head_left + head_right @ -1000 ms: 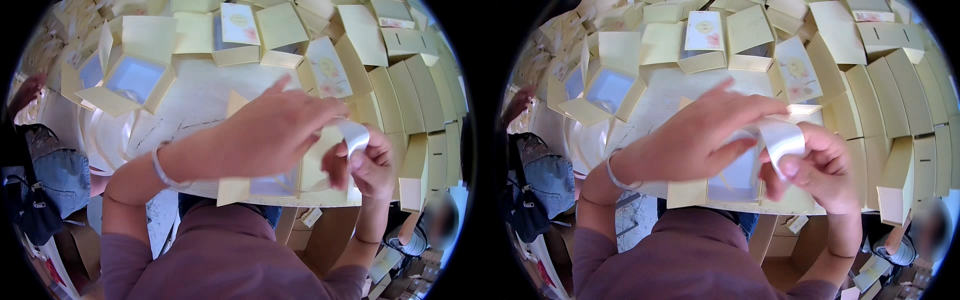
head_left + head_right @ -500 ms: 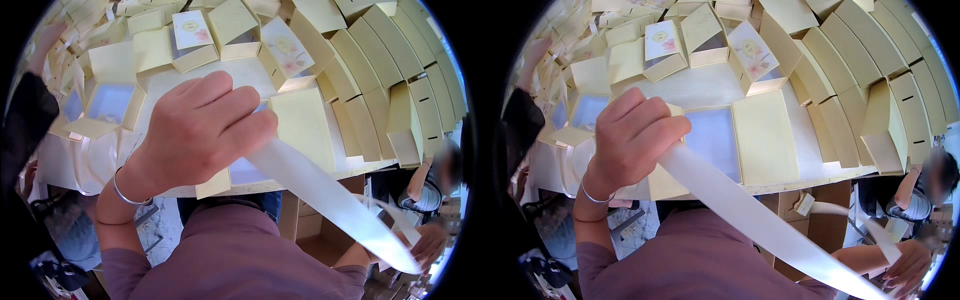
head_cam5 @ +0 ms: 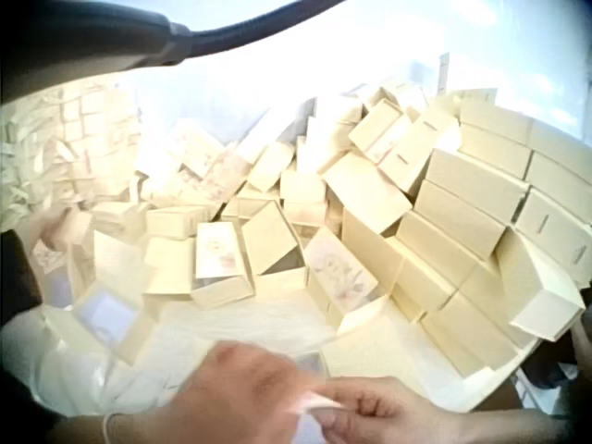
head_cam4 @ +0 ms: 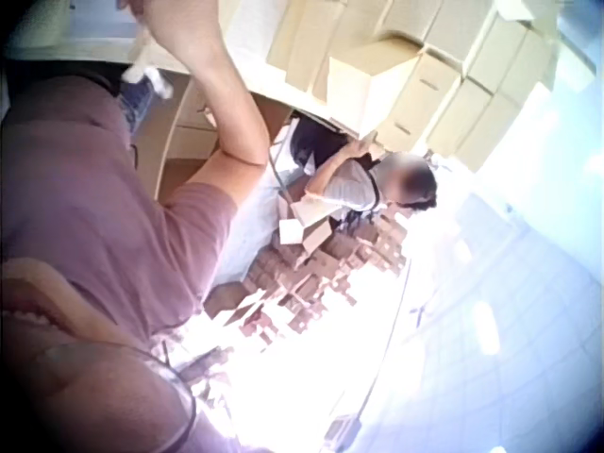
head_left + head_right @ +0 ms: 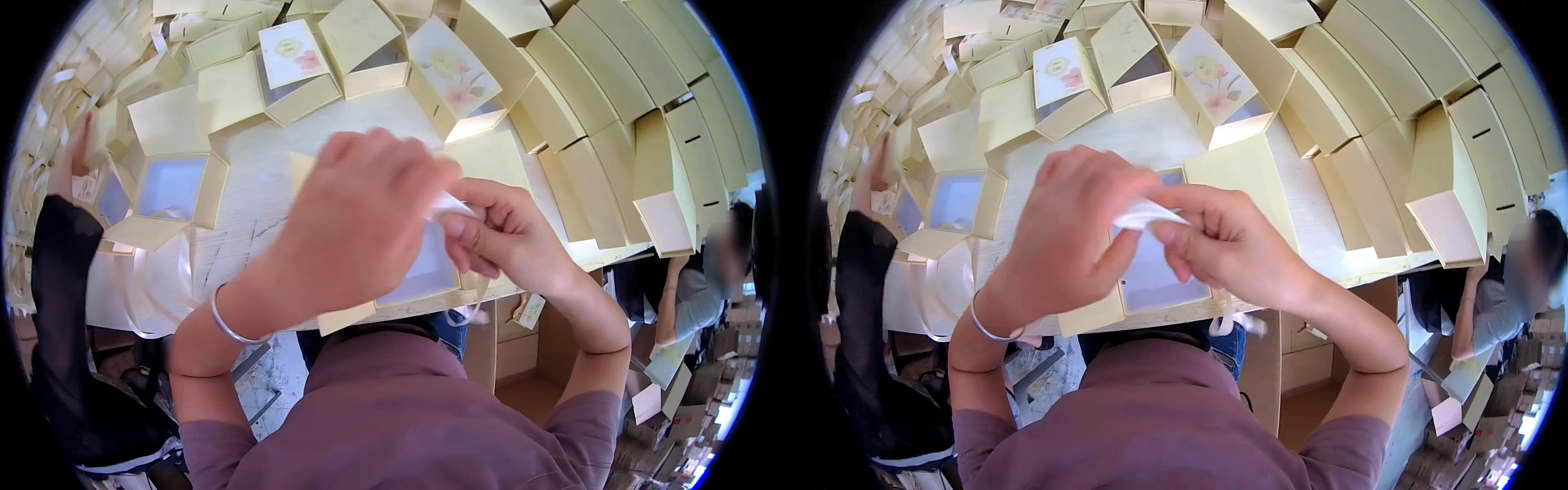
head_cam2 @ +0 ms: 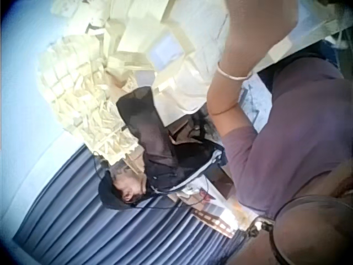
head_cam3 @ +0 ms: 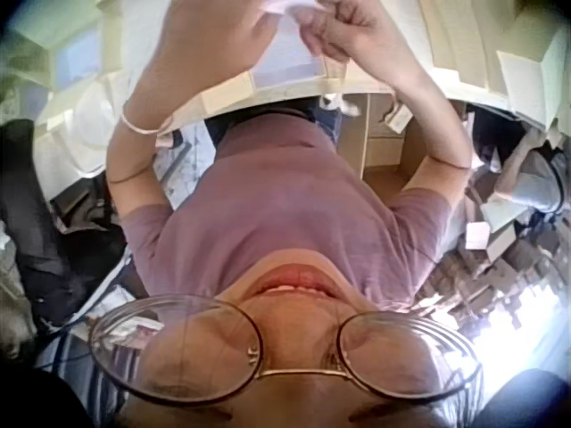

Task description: The person repeatedly opens small cardboard boxes, places a white ribbon inside each one, and closes the lid. The process is performed one box at a time on a table with many similar boxes nearby.

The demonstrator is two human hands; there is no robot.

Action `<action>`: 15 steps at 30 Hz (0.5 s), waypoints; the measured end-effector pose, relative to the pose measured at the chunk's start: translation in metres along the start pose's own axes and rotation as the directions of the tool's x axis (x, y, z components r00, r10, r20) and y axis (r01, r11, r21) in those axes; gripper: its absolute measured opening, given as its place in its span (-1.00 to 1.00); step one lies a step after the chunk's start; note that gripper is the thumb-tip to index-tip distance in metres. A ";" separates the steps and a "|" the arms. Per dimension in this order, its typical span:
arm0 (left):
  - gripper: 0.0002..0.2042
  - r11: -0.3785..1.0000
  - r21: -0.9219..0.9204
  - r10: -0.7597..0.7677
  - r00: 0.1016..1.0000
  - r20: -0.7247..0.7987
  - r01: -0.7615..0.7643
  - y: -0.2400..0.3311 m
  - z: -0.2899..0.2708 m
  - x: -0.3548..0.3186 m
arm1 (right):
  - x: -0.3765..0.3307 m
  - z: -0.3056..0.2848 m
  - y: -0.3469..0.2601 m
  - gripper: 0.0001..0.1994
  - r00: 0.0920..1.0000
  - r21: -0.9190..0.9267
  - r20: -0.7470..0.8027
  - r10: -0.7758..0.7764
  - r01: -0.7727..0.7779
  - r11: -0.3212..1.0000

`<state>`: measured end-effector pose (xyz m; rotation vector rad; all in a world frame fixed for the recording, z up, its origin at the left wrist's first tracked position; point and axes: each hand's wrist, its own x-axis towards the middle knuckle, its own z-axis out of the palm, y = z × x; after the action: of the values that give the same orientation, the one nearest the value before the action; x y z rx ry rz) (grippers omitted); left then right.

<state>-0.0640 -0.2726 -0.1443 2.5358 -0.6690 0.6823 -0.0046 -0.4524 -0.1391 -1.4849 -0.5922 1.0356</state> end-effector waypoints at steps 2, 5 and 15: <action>-0.77 0.926 -0.315 -0.199 0.978 0.060 0.207 -0.015 -0.009 -0.006 | 0.005 -0.002 0.004 -0.80 0.996 0.011 -0.079 0.030 -0.029 1.000; -0.84 0.572 -0.704 -0.403 0.892 0.207 0.422 -0.030 -0.005 -0.014 | 0.012 -0.004 0.011 -0.81 0.997 -0.063 -0.069 -0.019 0.014 0.998; -0.89 0.831 -0.414 -0.438 0.896 -0.073 0.373 -0.037 -0.007 -0.024 | 0.050 -0.003 0.015 -0.84 0.967 -0.600 -0.067 -0.244 0.157 0.784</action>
<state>-0.0647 -0.2314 -0.1624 2.1182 -0.1641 0.5328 0.0194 -0.4149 -0.1668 -1.9672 -1.0131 0.5833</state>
